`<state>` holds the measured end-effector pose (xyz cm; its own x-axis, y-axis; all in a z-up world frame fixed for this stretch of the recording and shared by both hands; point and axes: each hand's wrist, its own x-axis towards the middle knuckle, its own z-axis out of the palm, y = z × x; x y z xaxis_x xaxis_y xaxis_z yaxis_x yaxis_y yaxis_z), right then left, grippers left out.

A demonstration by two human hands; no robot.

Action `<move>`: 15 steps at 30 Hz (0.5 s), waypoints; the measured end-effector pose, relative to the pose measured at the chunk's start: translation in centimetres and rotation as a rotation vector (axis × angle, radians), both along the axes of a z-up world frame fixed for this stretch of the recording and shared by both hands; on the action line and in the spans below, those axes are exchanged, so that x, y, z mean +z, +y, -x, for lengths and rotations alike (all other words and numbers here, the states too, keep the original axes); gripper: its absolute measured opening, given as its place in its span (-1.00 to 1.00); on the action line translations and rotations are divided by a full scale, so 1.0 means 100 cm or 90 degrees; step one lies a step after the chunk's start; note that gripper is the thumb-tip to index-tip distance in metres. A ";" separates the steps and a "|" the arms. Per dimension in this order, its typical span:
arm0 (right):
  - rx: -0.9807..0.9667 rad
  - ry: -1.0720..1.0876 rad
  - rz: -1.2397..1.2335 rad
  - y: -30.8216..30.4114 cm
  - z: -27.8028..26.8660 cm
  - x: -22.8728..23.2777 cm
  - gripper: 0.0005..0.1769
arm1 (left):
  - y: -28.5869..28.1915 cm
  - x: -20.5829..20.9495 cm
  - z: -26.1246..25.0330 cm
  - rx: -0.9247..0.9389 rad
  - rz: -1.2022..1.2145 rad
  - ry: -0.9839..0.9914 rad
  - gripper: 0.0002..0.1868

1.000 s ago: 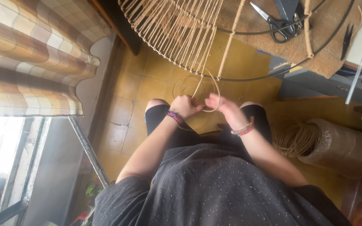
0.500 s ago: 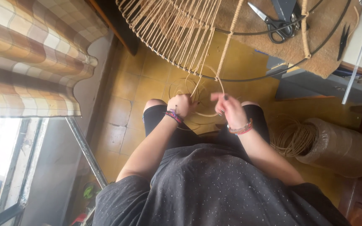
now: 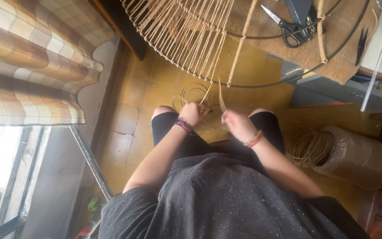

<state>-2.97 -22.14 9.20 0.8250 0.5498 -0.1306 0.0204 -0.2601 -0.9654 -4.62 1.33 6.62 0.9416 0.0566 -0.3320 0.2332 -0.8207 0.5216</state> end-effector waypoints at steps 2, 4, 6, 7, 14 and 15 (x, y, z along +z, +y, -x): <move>0.419 -0.220 0.746 -0.008 0.012 -0.044 -0.74 | -0.009 -0.009 0.016 0.121 0.433 0.027 -0.61; 0.432 -0.141 0.763 -0.011 0.007 -0.062 -0.72 | -0.017 -0.031 0.016 0.152 0.607 0.076 -0.60; 0.446 -0.063 0.779 -0.005 -0.005 -0.052 -0.65 | -0.014 -0.036 0.010 0.184 0.783 0.125 -0.41; 0.317 -0.024 0.386 0.001 -0.008 -0.034 -0.44 | -0.008 -0.030 0.008 0.137 0.518 0.072 -0.46; 0.061 -0.072 -0.007 0.008 -0.016 0.031 -0.57 | 0.009 -0.027 0.014 0.034 0.355 -0.142 -0.67; 0.060 -0.071 -0.005 0.000 -0.013 0.017 -0.57 | 0.008 -0.031 0.014 0.034 0.357 -0.141 -0.67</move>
<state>-1.71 -22.14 10.86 0.7788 0.6262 -0.0363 0.1514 -0.2439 -0.9579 -5.99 2.15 3.50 0.9923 -0.0218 -0.1216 0.1031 -0.3962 0.9124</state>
